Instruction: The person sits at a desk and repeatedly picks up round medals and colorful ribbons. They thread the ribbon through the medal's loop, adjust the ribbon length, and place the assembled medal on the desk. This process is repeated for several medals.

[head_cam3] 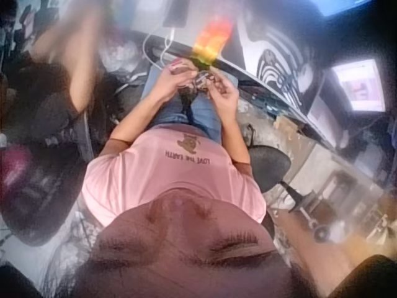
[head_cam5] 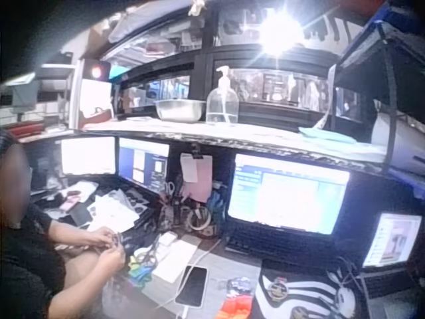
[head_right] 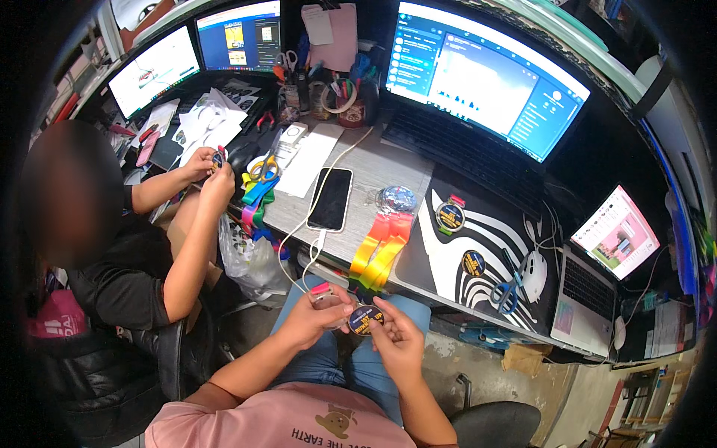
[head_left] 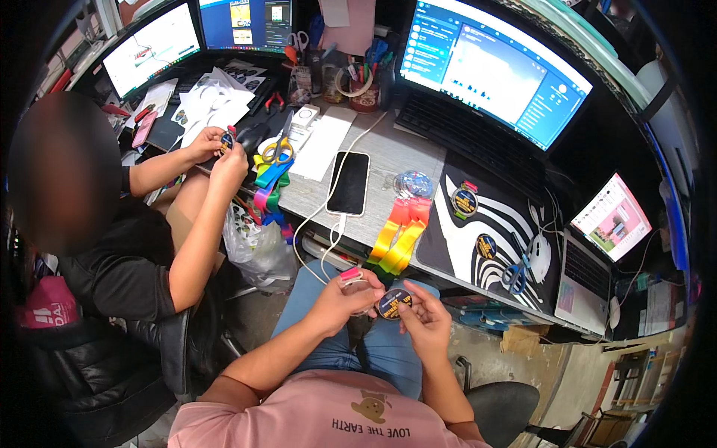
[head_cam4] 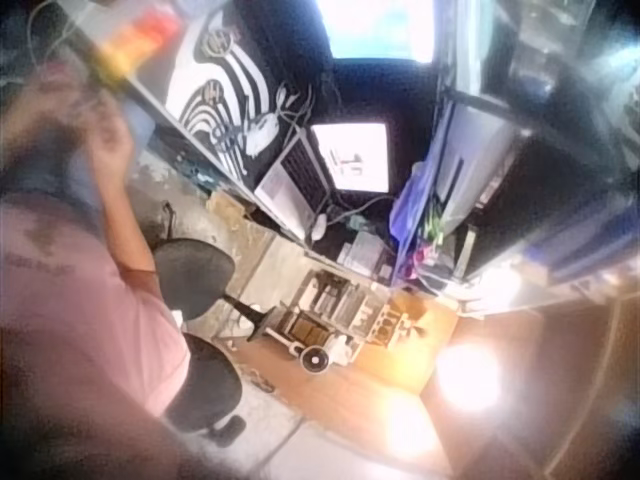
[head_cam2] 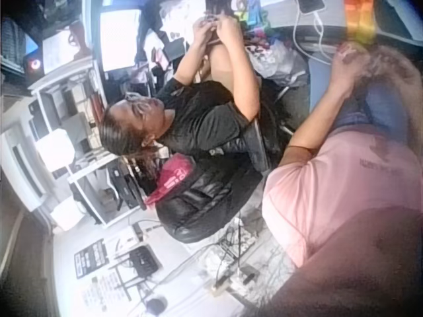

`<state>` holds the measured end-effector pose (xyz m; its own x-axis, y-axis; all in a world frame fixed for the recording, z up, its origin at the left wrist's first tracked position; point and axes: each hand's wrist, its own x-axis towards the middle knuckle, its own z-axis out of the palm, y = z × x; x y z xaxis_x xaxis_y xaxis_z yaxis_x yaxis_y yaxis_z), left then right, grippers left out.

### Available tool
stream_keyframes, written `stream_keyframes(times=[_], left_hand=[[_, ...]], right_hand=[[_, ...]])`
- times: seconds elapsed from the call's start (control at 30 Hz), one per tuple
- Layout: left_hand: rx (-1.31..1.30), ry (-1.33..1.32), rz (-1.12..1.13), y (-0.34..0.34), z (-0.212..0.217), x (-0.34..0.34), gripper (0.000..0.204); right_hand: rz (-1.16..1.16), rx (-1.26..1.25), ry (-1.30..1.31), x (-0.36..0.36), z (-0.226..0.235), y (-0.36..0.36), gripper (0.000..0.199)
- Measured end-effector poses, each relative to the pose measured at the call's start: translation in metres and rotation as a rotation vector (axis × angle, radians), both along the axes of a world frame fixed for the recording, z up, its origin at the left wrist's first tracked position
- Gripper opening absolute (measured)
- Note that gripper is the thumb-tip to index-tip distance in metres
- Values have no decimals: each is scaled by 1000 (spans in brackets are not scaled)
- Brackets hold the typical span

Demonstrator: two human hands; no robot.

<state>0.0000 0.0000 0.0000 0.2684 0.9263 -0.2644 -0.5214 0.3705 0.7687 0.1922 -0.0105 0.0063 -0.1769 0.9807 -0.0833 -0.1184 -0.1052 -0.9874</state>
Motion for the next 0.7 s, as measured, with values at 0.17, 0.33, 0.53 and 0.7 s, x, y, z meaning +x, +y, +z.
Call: stream_keyframes(times=[0.17,0.33,0.53,0.7], left_hand=[[-8,5,-9,0,1,1,15],[-14,0,-8,-1,1,-2,15],[11,36,11,-2,0,0,17],[-46,34,48,3,16,4,17]], right_hand=[[-95,7,77,-5,8,0,33],[-97,-14,116,-8,6,0,30],[-92,-5,98,-7,9,0,29],[-138,-20,124,-4,10,3,31]])
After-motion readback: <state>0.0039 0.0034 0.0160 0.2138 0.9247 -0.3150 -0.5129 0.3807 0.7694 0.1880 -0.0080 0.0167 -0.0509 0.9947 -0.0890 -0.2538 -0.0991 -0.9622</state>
